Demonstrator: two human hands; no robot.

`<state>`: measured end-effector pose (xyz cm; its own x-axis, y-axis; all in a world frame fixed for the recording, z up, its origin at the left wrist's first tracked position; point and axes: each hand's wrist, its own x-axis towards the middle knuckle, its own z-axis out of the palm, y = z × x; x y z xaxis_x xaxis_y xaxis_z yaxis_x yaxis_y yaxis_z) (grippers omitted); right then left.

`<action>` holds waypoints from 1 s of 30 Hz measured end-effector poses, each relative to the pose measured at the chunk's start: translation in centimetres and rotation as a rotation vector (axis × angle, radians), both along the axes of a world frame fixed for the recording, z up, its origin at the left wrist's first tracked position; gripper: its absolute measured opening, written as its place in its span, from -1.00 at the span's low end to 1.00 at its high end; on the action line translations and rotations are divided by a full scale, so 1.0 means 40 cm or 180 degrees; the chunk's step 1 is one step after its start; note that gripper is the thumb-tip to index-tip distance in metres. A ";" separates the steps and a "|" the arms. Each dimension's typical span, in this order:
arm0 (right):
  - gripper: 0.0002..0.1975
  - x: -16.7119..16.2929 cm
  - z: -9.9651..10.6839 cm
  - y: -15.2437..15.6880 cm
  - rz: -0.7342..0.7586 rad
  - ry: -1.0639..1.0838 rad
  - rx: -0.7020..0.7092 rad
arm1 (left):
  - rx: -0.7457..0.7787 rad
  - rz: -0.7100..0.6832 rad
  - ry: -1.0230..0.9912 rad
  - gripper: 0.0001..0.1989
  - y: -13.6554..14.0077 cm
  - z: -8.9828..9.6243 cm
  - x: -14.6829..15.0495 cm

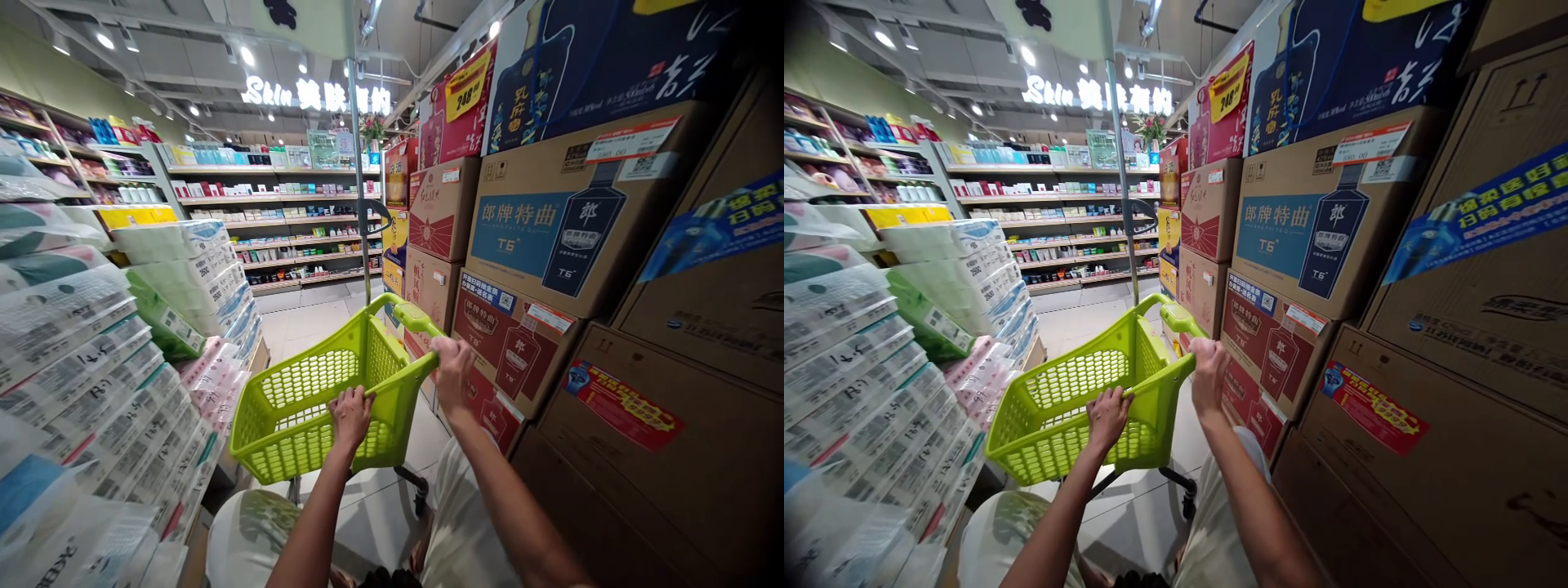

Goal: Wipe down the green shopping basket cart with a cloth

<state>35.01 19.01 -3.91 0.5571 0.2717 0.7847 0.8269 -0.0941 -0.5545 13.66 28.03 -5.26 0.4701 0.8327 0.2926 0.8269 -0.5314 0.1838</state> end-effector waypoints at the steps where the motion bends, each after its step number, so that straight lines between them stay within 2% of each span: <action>1: -0.58 -0.019 -0.037 -0.004 -0.0028 -0.0231 -0.0091 | -0.0009 -0.0002 0.0005 -0.68 0.001 0.001 0.000; 3: -0.56 -0.063 -0.113 -0.014 0.0139 -0.0666 -0.0195 | -0.0046 -0.0015 0.0009 -0.68 0.006 0.004 -0.003; 5: -0.54 -0.084 -0.154 -0.018 0.0327 -0.0962 -0.0263 | -0.0086 -0.0030 0.0004 -0.68 0.010 0.006 -0.004; 7: -0.55 -0.067 -0.141 -0.009 0.0343 -0.0979 -0.0197 | -0.0114 -0.0039 0.0014 -0.69 0.014 0.008 -0.003; 10: -0.60 -0.015 -0.078 0.023 0.0081 -0.0627 0.0123 | -0.0091 -0.0005 0.0036 -0.69 0.016 0.007 0.005; 12: -0.62 -0.014 -0.071 0.039 0.0003 -0.0471 0.0217 | -0.0064 0.0013 0.0030 -0.68 0.015 0.006 0.011; 14: -0.62 -0.055 -0.116 0.031 0.0143 -0.0483 0.0096 | -0.0053 0.0010 0.0015 -0.67 0.014 0.004 0.015; 17: -0.64 -0.139 -0.226 -0.014 0.0570 -0.0686 -0.0251 | -0.0062 -0.0014 0.0009 -0.67 0.014 0.003 0.016; 19: -0.66 -0.161 -0.267 -0.033 0.0781 -0.0841 -0.0406 | -0.0069 -0.0017 0.0010 -0.66 0.017 0.002 0.017; 21: -0.65 -0.144 -0.256 -0.027 0.0745 -0.0831 -0.0434 | -0.0072 -0.0013 0.0015 -0.66 0.021 0.002 0.019; 25: -0.61 -0.087 -0.183 0.021 0.0452 -0.0476 -0.0174 | -0.0070 -0.0002 0.0009 -0.66 0.020 0.001 0.031; 27: -0.64 -0.097 -0.191 0.020 0.0501 -0.0347 -0.0163 | -0.0087 -0.0003 -0.0002 -0.67 0.017 0.001 0.034; 30: -0.69 -0.142 -0.250 -0.019 0.0721 -0.0299 -0.0269 | -0.0115 -0.0039 -0.0022 -0.69 0.015 -0.001 0.033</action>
<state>29.33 18.25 -13.90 0.4004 0.4481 0.7993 0.8796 0.0567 -0.4724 15.00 28.62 -5.31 0.4783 0.8370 0.2657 0.8192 -0.5343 0.2086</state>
